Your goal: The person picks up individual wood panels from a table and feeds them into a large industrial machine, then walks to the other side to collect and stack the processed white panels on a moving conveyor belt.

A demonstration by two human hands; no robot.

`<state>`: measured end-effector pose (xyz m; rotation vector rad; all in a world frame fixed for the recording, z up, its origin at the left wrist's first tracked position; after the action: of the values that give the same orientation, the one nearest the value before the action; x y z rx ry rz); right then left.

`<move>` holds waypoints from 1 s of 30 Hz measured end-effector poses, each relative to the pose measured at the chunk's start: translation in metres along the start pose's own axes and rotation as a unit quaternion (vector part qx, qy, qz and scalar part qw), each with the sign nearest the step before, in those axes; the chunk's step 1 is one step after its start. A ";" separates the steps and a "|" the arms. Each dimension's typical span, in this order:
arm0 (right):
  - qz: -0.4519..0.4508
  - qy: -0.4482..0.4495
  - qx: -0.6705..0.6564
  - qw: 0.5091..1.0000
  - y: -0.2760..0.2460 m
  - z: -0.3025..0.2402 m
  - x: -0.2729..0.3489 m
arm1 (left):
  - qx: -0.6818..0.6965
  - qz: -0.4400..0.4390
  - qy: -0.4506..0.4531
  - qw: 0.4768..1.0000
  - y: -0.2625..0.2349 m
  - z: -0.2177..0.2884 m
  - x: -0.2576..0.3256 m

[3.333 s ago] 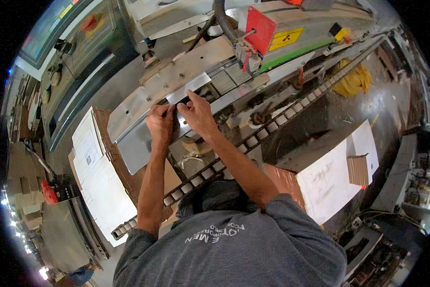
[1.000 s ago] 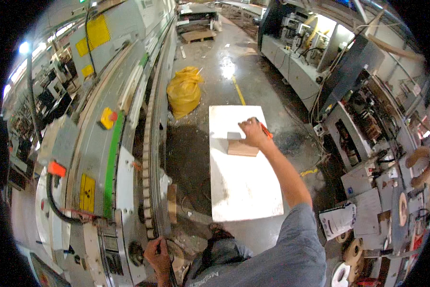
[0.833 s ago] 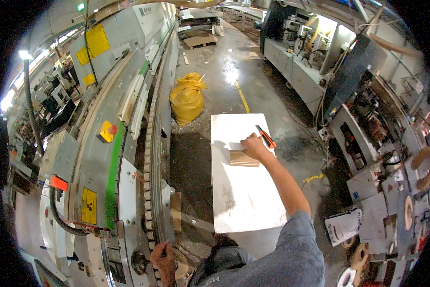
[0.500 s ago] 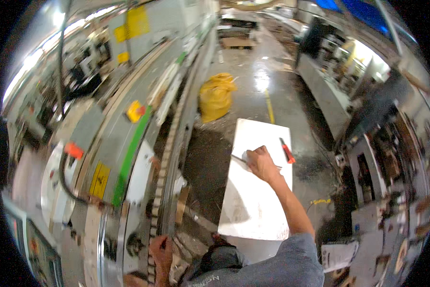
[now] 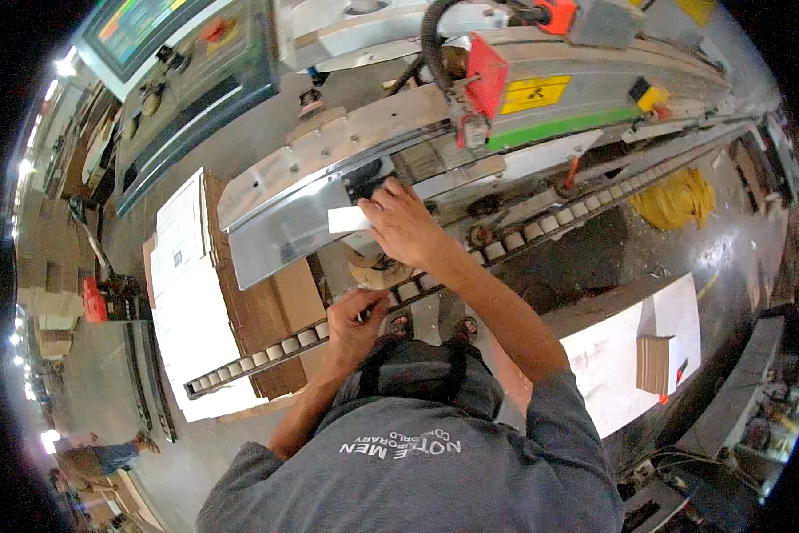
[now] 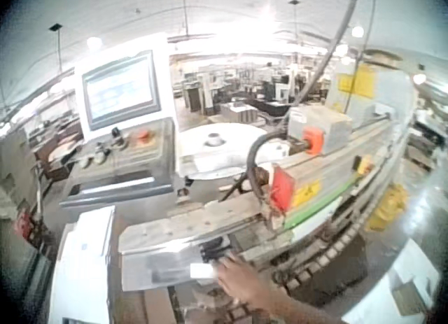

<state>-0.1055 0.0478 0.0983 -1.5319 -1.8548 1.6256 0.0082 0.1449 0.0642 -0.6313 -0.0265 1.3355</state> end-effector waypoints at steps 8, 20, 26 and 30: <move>0.033 0.013 0.077 0.996 0.077 0.011 -0.076 | -0.005 0.071 -0.084 0.994 -0.085 -0.038 0.008; 0.208 0.312 -0.287 0.881 0.100 0.027 -0.015 | -0.163 0.127 -0.006 0.978 -0.125 -0.104 -0.117; 0.256 0.274 -0.214 0.902 0.098 0.026 -0.021 | -0.261 0.099 0.008 0.960 -0.103 -0.121 -0.147; 0.254 0.273 -0.199 0.906 0.093 0.025 -0.022 | -0.233 0.140 0.039 0.962 -0.097 -0.122 -0.150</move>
<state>-0.0654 0.0001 0.0213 -2.4940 -1.5981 0.8138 0.1013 -0.0501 0.0552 -1.1189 -0.1984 1.5907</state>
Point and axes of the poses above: each hand's wrist, its own x-axis away from the middle knuckle, its own y-axis out of the palm, z = x × y, the point moved 9 cm from there along -x, towards the middle knuckle, and after that the axes turned 1 degree about z, right-handed, at the moved point
